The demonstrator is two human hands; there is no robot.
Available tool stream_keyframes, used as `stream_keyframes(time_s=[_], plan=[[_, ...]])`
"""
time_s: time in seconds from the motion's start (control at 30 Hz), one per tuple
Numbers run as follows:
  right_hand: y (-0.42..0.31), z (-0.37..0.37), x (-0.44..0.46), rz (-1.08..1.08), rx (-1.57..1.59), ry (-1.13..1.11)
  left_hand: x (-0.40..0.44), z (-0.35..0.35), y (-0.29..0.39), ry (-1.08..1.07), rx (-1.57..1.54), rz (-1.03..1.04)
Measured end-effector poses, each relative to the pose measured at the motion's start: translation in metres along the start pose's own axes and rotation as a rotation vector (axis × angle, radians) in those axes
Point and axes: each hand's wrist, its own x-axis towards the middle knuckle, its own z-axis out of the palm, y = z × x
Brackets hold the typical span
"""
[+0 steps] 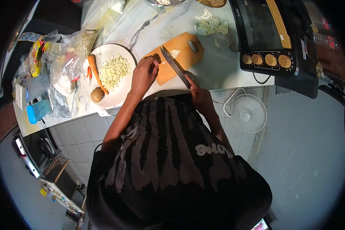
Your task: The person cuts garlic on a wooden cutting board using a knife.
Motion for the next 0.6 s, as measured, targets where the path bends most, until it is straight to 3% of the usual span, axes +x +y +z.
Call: stream_keyframes(time_s=[0.13,0.27,0.33,0.5,0.53,0.6], plan=[[0.010,-0.010,-0.017,-0.012,0.052,0.032,0.008,0.004,-0.002,-0.020,-0.050,0.039],[0.016,-0.025,-0.026,0.142,0.038,-0.066,0.015,-0.007,0.006,-0.268,-0.163,-0.064],[0.020,-0.029,-0.029,0.187,0.032,-0.088,0.015,-0.001,-0.004,-0.026,-0.152,0.128],[0.031,-0.034,-0.040,0.212,-0.092,-0.169,0.008,0.001,0.002,-0.182,0.068,0.375],[0.034,-0.035,-0.041,0.205,-0.127,-0.203,0.004,-0.001,0.006,-0.180,0.068,0.375],[0.037,-0.037,-0.048,0.162,-0.083,-0.163,-0.001,-0.005,0.010,-0.318,-0.065,0.178]])
